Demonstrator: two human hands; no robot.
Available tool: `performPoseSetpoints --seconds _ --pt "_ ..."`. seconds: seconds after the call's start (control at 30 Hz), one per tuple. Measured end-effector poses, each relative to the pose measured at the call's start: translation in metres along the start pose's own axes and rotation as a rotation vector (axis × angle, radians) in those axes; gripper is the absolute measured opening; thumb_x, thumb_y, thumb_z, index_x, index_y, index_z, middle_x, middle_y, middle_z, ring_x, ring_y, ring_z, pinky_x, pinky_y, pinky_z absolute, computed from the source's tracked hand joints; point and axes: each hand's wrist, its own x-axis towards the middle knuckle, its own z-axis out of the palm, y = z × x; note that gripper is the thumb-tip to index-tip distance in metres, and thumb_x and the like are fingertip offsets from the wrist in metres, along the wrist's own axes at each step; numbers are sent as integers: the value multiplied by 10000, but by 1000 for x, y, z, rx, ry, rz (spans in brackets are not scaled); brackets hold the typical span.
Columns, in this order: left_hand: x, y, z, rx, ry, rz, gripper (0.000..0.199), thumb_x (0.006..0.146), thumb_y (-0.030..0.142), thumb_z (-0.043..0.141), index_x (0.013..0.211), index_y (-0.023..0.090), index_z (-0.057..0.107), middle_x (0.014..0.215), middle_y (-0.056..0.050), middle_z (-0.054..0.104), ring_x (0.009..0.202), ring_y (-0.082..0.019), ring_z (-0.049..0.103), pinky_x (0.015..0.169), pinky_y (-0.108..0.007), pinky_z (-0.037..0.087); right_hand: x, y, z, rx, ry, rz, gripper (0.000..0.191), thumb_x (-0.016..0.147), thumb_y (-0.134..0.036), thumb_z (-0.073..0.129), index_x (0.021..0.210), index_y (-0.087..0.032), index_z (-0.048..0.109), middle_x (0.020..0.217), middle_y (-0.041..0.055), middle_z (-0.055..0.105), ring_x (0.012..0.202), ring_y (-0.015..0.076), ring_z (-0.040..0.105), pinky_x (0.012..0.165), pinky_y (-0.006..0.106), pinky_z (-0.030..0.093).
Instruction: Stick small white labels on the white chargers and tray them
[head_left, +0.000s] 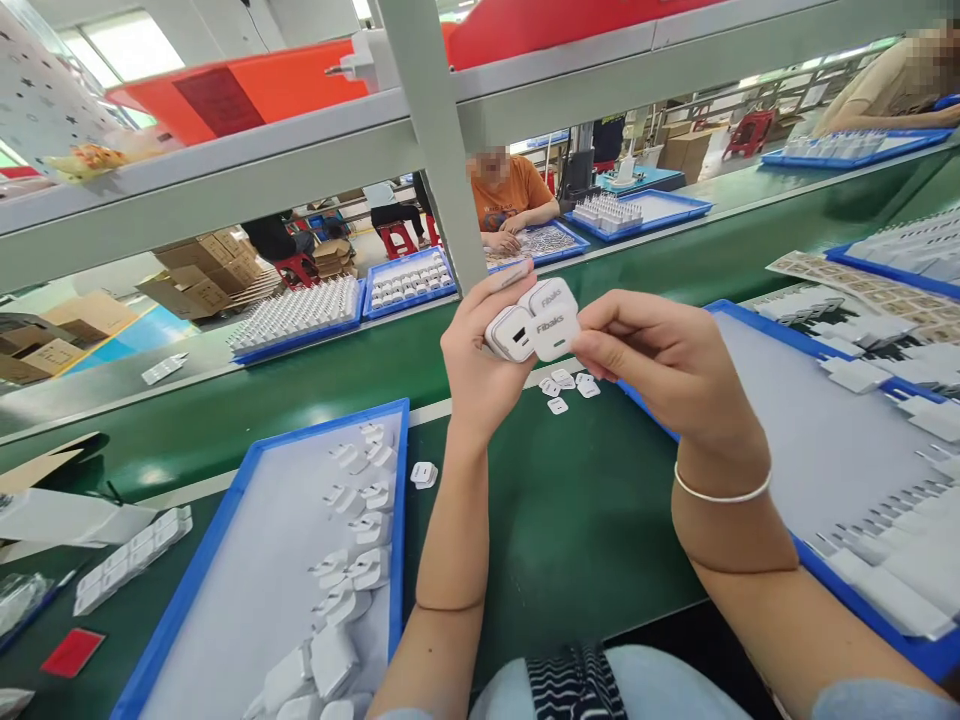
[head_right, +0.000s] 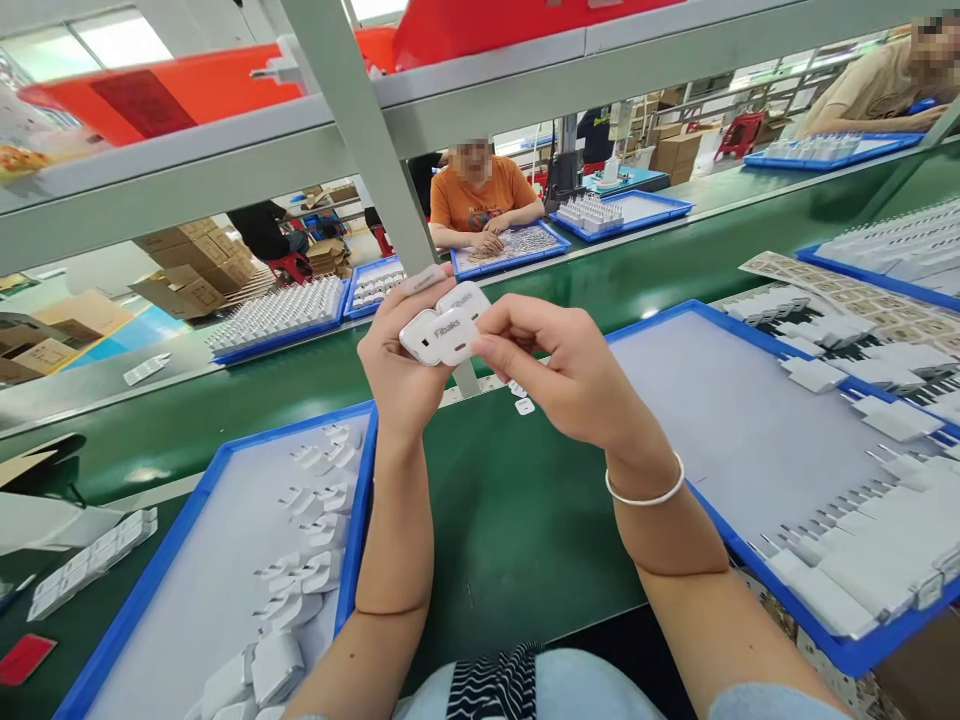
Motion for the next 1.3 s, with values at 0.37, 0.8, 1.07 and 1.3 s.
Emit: performPoseSetpoints --seconds 0.37,0.8,1.07,1.3 --pt "0 4 -1 44 -61 66 244 868 304 721 1097 219 729 1218 -81 725 1133 -239 695 992 -409 575 2 1 1 -77 -116 8 207 993 -280 575 798 -210 573 645 -24 511 580 116 431 525 278 322" --pt "0 1 0 64 -75 137 243 869 267 723 1104 207 717 1209 -77 727 1124 -226 701 970 -371 585 1 1 1 -51 -86 149 208 964 -242 601 762 -194 586 616 -32 505 552 99 429 499 263 340" --pt "-1 3 3 65 -86 190 243 880 232 708 1123 210 709 1211 -75 728 1126 -216 703 959 -343 592 0 -6 0 -11 -37 265 220 906 -194 648 690 -185 609 562 -30 547 486 87 465 452 244 371" --pt "0 3 2 79 -111 226 225 900 227 683 1123 201 702 1215 -81 723 1132 -223 700 966 -353 590 1 -4 -1 -7 -55 283 205 895 -178 650 692 -181 621 553 -32 554 472 82 470 440 236 370"
